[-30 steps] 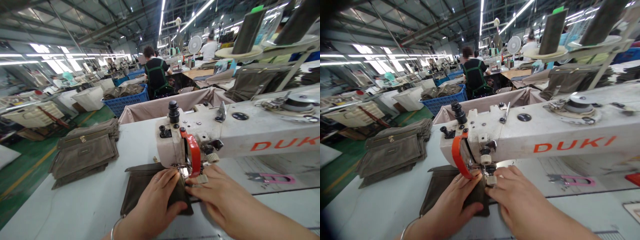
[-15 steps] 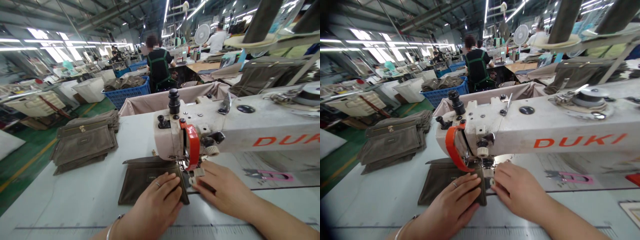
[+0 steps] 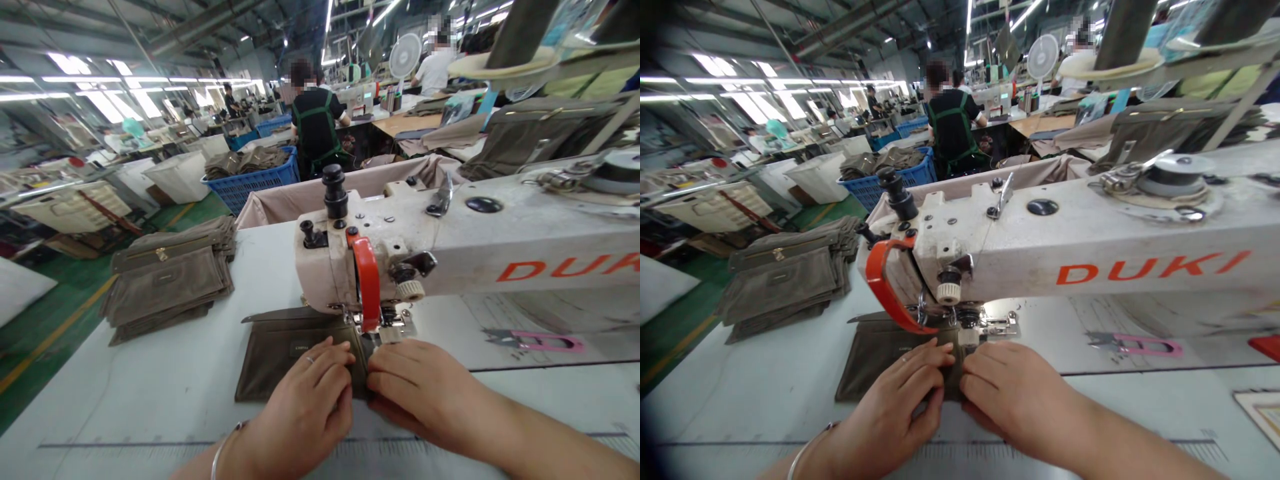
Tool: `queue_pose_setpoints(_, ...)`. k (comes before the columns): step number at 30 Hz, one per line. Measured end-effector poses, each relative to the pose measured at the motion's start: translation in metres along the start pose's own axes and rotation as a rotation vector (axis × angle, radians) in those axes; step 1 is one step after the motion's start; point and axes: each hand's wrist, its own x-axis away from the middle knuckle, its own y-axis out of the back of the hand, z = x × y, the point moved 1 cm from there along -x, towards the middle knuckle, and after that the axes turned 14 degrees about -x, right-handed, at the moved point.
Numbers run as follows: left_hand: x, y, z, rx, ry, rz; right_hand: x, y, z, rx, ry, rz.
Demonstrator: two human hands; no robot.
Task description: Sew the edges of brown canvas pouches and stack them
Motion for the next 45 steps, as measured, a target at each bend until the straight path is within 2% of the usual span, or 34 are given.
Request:
queue_pose_setpoints(6,-0.004,0.003,-0.003,-0.105,-0.150,0.068,0.003,0.001,0.000,0.016,-0.017,-0.002)
queue_pose_setpoints(9,-0.005,0.003,-0.004,-0.134,-0.115,0.070,0.003,0.001,-0.001,0.020,-0.005,0.007)
queue_pose_setpoints(14,-0.003,-0.004,-0.005,-0.107,-0.041,-0.007,0.002,-0.008,0.000,0.060,0.067,-0.009)
queue_pose_setpoints(21,-0.002,-0.009,-0.001,-0.249,-0.202,0.044,0.005,-0.015,0.004,-0.030,0.057,-0.070)
queue_pose_setpoints(25,-0.001,-0.009,0.001,-0.209,-0.190,-0.024,0.008,-0.014,0.001,-0.074,-0.020,-0.067)
queue_pose_setpoints(27,-0.001,-0.010,0.002,-0.180,-0.172,-0.045,0.009,-0.015,0.000,-0.071,0.002,-0.078)
queue_pose_setpoints(35,-0.002,-0.018,0.007,-0.144,-0.164,0.012,0.005,-0.020,-0.004,-0.037,0.043,-0.083)
queue_pose_setpoints(40,-0.004,-0.008,0.012,-0.112,-0.164,0.042,0.002,-0.008,-0.001,-0.082,-0.045,-0.084)
queue_pose_setpoints(45,-0.002,0.001,0.013,-0.072,-0.175,0.063,0.003,0.002,0.002,-0.118,-0.013,-0.064)
